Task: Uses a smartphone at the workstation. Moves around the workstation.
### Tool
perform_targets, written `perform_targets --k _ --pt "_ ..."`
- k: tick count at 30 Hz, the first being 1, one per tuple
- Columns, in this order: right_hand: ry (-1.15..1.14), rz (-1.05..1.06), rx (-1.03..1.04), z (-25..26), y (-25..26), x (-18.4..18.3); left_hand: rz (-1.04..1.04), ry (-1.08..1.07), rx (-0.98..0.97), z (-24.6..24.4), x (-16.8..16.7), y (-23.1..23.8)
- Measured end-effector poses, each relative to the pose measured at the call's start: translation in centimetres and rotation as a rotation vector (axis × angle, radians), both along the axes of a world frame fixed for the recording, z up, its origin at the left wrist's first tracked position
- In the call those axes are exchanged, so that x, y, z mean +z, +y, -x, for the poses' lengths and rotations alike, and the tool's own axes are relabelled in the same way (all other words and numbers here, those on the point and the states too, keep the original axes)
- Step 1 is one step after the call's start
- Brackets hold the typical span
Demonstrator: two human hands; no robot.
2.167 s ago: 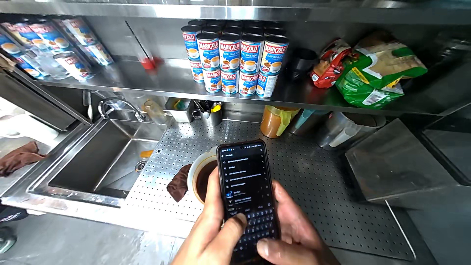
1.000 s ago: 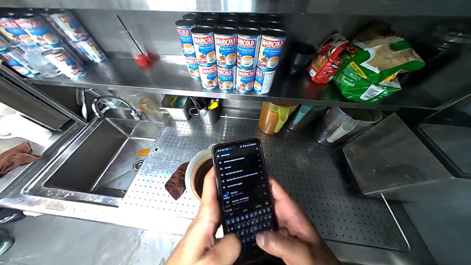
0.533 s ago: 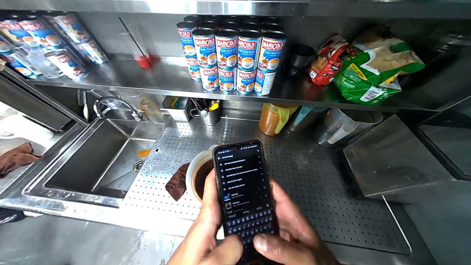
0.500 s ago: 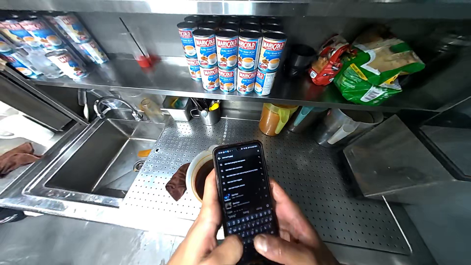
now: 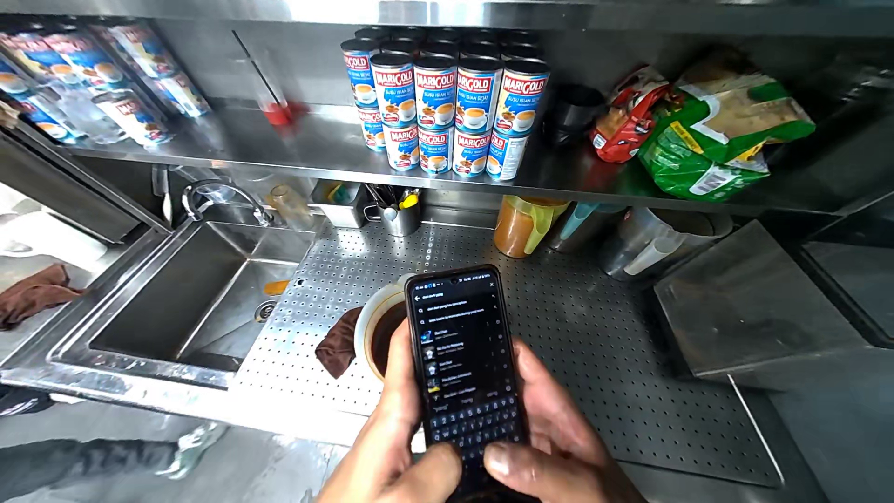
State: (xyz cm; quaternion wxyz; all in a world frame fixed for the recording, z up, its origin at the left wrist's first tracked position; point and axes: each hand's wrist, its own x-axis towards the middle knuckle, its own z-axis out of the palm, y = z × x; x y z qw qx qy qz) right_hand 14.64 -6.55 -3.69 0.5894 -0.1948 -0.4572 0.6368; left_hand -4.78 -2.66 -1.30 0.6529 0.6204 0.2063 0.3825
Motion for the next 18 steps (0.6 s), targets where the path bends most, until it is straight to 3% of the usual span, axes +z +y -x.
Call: perform_targets --k 10,18 --pt "0.034 -0.007 0.031 -0.13 0.18 -0.37 0.008 0.018 0.024 -0.11 0.26 0.04" --pt "0.021 0.027 0.078 -0.07 0.09 -0.39 0.013 -0.017 0.244 -0.51 0.66 0.74"
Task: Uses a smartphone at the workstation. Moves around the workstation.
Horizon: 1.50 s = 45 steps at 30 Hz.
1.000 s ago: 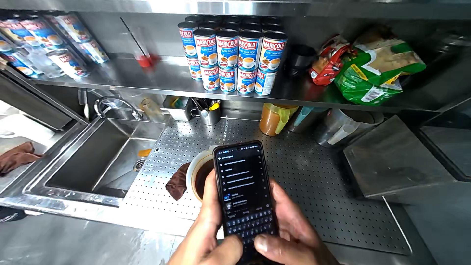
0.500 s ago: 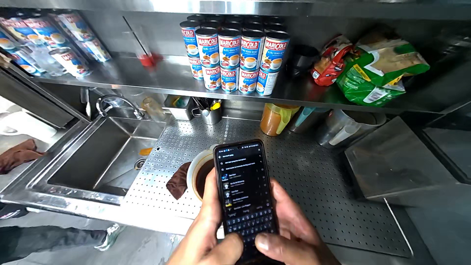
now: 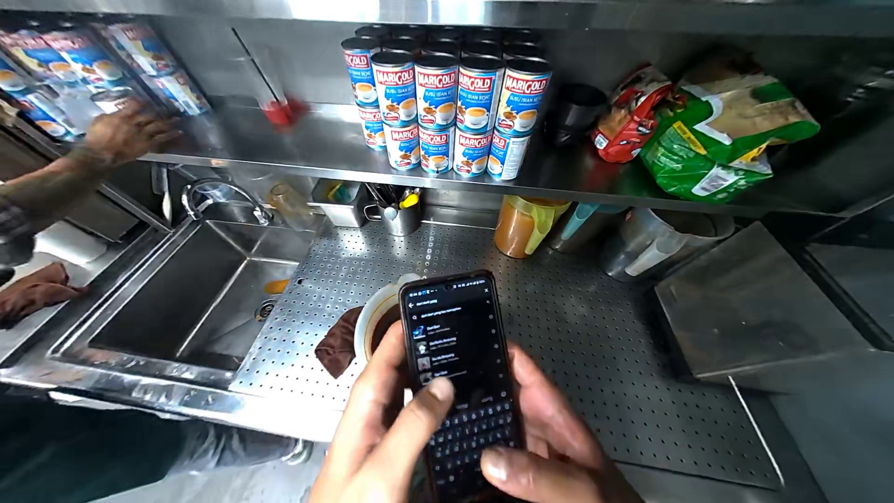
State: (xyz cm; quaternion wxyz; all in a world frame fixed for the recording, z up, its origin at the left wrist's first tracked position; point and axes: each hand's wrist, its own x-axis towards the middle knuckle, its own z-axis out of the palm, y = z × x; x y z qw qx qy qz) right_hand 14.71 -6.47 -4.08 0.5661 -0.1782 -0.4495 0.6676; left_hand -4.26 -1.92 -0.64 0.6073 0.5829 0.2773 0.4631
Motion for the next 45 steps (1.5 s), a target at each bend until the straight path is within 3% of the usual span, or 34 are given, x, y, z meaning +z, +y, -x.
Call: perform_targets --k 6,11,40,45 --pt "-0.021 -0.005 0.034 0.32 0.02 -0.4 0.052 0.04 0.271 0.0 -0.15 0.08" --pt "-0.026 -0.007 0.061 0.55 0.17 -0.41 0.054 0.073 0.364 -0.04 -0.17 0.18" --pt "-0.042 -0.006 0.047 0.66 0.29 -0.29 0.025 0.135 0.423 -0.17 -0.57 -0.01" --pt "-0.011 -0.039 0.068 0.67 0.33 -0.93 0.024 0.046 0.384 -0.14 -0.51 -0.14"
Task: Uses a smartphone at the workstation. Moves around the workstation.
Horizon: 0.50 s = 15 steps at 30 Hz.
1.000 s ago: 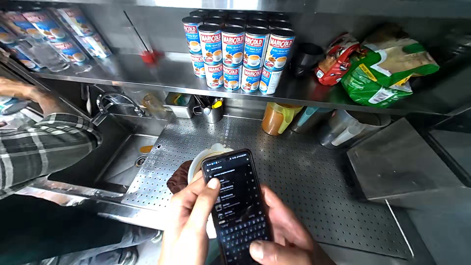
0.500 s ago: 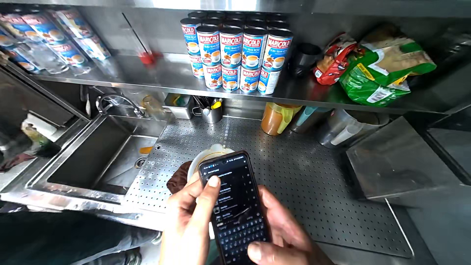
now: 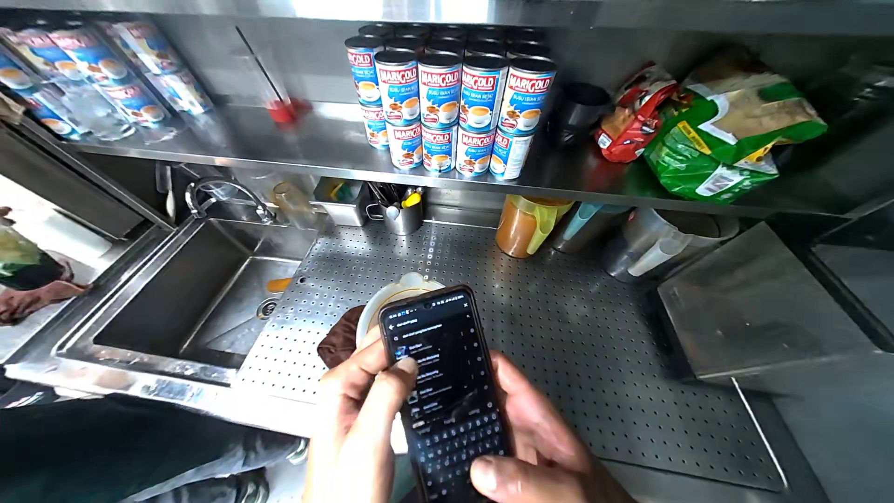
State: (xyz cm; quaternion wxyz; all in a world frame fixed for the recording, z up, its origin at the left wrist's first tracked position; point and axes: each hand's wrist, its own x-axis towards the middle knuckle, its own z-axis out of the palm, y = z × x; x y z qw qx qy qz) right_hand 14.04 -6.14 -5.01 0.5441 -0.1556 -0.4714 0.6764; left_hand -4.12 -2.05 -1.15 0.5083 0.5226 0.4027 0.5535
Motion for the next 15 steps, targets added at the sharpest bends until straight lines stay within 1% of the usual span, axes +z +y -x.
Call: perform_targets --k 3,7,15 --pt "-0.012 0.013 0.011 -0.05 -0.08 0.1 0.019 -0.052 0.005 -0.12 0.14 -0.08" --pt "-0.019 0.001 0.005 0.01 -0.11 0.06 0.008 -0.005 0.046 -0.36 0.14 0.02" --pt "-0.022 -0.013 0.028 0.04 -0.07 0.12 -0.012 0.026 0.061 -0.46 0.1 0.09"
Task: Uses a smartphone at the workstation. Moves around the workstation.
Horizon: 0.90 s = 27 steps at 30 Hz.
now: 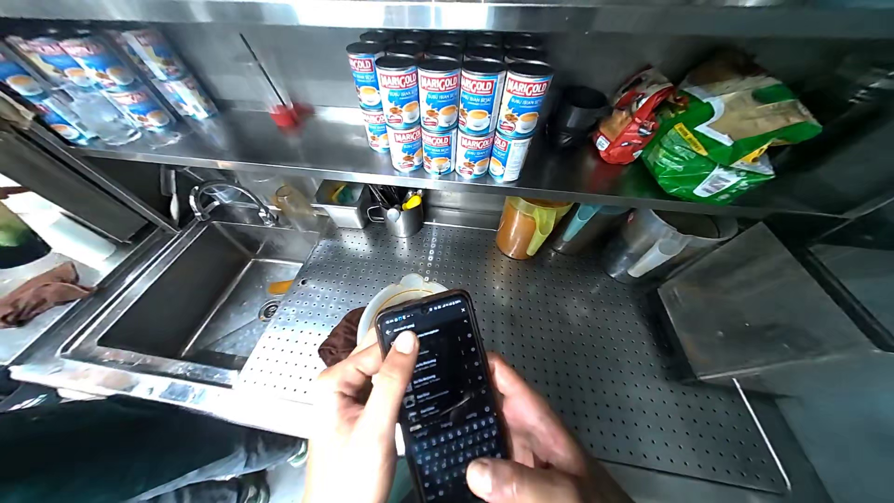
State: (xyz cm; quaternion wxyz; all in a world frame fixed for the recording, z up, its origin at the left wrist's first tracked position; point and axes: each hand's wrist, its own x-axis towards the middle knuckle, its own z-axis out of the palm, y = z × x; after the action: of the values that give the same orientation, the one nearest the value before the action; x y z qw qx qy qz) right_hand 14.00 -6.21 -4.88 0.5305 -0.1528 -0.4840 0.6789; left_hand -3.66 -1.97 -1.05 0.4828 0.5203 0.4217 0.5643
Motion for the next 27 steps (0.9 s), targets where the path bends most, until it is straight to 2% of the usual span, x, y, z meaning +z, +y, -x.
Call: perform_targets --k 10,16,27 --pt "0.028 0.029 0.004 0.05 0.0 0.05 0.013 0.032 -0.039 0.42 0.07 -0.21" --pt "0.019 0.016 -0.014 0.18 0.09 -0.11 -0.02 -0.084 -0.09 0.76 -0.51 0.17" --pt "0.014 0.043 0.006 0.36 0.37 -0.17 0.032 -0.145 0.007 0.41 -0.2 0.31"
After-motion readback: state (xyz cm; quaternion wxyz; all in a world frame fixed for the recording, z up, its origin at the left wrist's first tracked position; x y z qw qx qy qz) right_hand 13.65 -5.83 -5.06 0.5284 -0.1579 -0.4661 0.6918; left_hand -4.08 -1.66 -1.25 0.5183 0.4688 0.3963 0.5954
